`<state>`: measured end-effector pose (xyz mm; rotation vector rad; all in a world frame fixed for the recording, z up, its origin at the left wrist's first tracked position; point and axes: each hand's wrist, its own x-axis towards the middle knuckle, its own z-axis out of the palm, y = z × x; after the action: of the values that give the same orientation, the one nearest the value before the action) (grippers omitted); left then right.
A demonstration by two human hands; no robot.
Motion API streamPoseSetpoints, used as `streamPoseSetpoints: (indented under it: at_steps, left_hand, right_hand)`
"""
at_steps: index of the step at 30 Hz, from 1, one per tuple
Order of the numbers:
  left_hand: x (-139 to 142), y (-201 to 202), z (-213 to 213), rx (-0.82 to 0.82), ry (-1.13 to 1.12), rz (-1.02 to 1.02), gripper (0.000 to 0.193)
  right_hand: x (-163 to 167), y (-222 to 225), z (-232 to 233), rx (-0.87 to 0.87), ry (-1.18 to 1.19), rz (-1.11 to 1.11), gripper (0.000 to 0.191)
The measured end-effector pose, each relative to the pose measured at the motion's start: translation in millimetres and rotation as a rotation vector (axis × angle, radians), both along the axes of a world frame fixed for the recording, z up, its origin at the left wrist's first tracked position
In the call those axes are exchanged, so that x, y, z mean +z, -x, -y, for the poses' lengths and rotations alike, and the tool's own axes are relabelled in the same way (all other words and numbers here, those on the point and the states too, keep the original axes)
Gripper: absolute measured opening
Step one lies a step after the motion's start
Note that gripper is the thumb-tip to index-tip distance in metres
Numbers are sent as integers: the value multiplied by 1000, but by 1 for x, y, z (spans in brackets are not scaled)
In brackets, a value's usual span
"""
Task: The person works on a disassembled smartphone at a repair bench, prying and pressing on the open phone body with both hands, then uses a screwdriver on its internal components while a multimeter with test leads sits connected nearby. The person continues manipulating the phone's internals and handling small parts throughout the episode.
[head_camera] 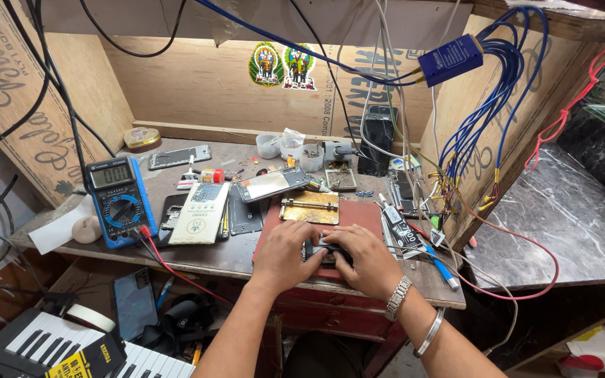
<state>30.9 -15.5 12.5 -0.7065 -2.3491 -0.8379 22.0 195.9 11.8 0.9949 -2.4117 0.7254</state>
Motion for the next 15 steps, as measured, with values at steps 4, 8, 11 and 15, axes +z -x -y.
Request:
streamPoseSetpoints:
  at_steps: [4, 8, 11, 15]
  left_hand:
    - [1, -1, -1, 5, 5, 1, 23]
    - [3, -2, -2, 6, 0, 7, 23]
    - [6, -2, -5, -1, -3, -10, 24]
    - [7, -2, -12, -14, -4, -16, 25]
  right_hand:
    - [3, -2, 0, 2, -2, -11, 29]
    - [6, -3, -1, -3, 3, 47, 30]
    - [5, -2, -3, 17, 5, -3, 30]
    - [0, 0, -10, 24, 14, 12, 31]
